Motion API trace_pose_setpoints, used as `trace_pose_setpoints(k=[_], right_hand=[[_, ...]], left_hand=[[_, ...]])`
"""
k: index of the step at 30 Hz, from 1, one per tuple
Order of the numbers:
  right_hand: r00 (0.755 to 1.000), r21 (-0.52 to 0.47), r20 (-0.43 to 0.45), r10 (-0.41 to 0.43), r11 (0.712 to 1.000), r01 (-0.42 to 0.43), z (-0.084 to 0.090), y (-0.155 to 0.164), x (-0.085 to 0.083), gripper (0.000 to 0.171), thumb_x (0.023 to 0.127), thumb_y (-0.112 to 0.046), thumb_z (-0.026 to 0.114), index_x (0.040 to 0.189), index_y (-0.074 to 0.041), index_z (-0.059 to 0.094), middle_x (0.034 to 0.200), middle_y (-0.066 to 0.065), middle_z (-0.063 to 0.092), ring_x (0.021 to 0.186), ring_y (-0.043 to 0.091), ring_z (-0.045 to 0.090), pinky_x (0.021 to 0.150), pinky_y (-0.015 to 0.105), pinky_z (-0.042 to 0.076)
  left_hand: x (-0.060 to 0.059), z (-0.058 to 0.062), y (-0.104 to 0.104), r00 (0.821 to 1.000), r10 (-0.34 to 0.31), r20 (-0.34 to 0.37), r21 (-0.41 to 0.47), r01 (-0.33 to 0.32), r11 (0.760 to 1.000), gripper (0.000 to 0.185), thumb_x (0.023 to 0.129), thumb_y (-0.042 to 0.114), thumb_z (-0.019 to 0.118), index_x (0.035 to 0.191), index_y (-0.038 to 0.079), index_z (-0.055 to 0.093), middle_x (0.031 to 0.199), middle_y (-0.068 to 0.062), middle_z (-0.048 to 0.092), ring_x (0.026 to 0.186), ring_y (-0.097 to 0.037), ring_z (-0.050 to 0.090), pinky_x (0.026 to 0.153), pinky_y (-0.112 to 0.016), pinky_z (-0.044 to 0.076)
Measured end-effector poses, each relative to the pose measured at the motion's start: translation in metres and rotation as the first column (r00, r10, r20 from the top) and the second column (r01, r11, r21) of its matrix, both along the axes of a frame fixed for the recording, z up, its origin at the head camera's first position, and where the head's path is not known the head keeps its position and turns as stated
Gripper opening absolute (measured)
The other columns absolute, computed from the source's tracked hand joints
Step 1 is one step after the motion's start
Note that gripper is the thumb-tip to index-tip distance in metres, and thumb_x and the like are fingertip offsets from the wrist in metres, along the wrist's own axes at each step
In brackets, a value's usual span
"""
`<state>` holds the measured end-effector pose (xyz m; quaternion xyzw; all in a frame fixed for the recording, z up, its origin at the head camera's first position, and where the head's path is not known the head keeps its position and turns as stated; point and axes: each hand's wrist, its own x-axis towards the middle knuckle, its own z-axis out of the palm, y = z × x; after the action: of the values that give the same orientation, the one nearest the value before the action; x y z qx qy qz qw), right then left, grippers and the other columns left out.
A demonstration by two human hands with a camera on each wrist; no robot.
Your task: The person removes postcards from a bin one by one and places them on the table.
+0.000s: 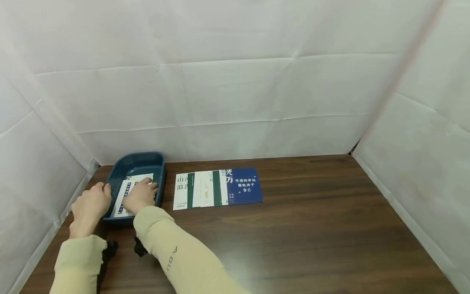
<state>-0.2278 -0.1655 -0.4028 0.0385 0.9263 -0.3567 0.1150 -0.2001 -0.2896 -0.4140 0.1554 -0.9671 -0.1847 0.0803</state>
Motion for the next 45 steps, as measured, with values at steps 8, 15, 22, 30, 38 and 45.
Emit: trace_pose_setpoints(k=[8, 15, 22, 30, 38, 45], right_hand=[[0.999, -0.061, -0.051, -0.002, 0.998, -0.001, 0.0, 0.0, 0.001, 0.077, 0.083, -0.026, 0.078, 0.144, -0.003, 0.037, 0.134, 0.017, 0.045, 0.123, 0.028, 0.049, 0.091, 0.036, 0.048], [0.975, -0.095, -0.221, -0.032, 0.995, 0.011, -0.006, 0.002, 0.004, 0.052, 0.085, -0.016, 0.074, 0.128, -0.001, 0.049, 0.1, 0.011, 0.057, 0.086, 0.025, 0.062, 0.074, 0.035, 0.053], [0.94, -0.097, -0.337, -0.048, 0.995, 0.016, -0.007, 0.003, 0.008, 0.037, 0.093, -0.019, 0.067, 0.122, -0.001, 0.054, 0.09, 0.008, 0.06, 0.08, 0.02, 0.065, 0.067, 0.03, 0.054], [0.895, -0.017, -0.447, 0.016, 1.0, -0.026, -0.007, 0.005, 0.006, 0.02, 0.099, -0.021, 0.057, 0.089, -0.008, 0.067, 0.071, 0.003, 0.057, 0.06, 0.014, 0.058, 0.053, 0.026, 0.049], [0.831, -0.017, -0.551, 0.074, 0.995, -0.1, -0.011, 0.008, 0.007, 0.029, 0.1, -0.019, 0.052, 0.079, -0.01, 0.07, 0.07, 0.0, 0.056, 0.06, 0.01, 0.054, 0.053, 0.023, 0.045], [0.769, -0.392, -0.629, -0.114, 0.9, -0.188, -0.017, 0.02, 0.01, 0.032, 0.103, -0.02, 0.049, 0.092, -0.008, 0.076, 0.09, -0.001, 0.059, 0.081, 0.008, 0.056, 0.071, 0.017, 0.045]], left_hand=[[0.001, 0.003, 0.001, 1.0, 0.008, -0.011, -0.01, -0.008, 1.0, 0.046, 0.106, 0.027, 0.032, 0.12, -0.011, 0.052, 0.101, -0.041, 0.057, 0.079, -0.055, 0.057, 0.062, -0.063, 0.043], [0.001, 0.002, 0.003, 1.0, -0.002, -0.009, -0.008, 0.001, 1.0, 0.045, 0.106, 0.027, 0.032, 0.123, -0.01, 0.051, 0.105, -0.04, 0.057, 0.082, -0.055, 0.058, 0.065, -0.064, 0.043], [0.002, 0.003, 0.003, 1.0, -0.016, 0.012, -0.003, 0.016, 1.0, 0.046, 0.107, 0.027, 0.032, 0.124, -0.011, 0.049, 0.106, -0.04, 0.056, 0.082, -0.055, 0.057, 0.064, -0.063, 0.043], [0.001, 0.004, 0.003, 1.0, -0.011, 0.012, 0.002, 0.011, 1.0, 0.046, 0.106, 0.027, 0.032, 0.123, -0.011, 0.05, 0.107, -0.041, 0.056, 0.083, -0.056, 0.057, 0.064, -0.064, 0.043], [0.0, 0.001, 0.0, 1.0, -0.014, 0.016, 0.001, 0.014, 1.0, 0.047, 0.106, 0.028, 0.031, 0.124, -0.011, 0.05, 0.109, -0.042, 0.055, 0.084, -0.057, 0.057, 0.064, -0.064, 0.043], [0.001, -0.001, 0.0, 0.999, -0.037, 0.001, 0.001, 0.037, 0.999, 0.046, 0.106, 0.028, 0.032, 0.124, -0.01, 0.051, 0.107, -0.042, 0.056, 0.081, -0.057, 0.057, 0.061, -0.063, 0.043]])
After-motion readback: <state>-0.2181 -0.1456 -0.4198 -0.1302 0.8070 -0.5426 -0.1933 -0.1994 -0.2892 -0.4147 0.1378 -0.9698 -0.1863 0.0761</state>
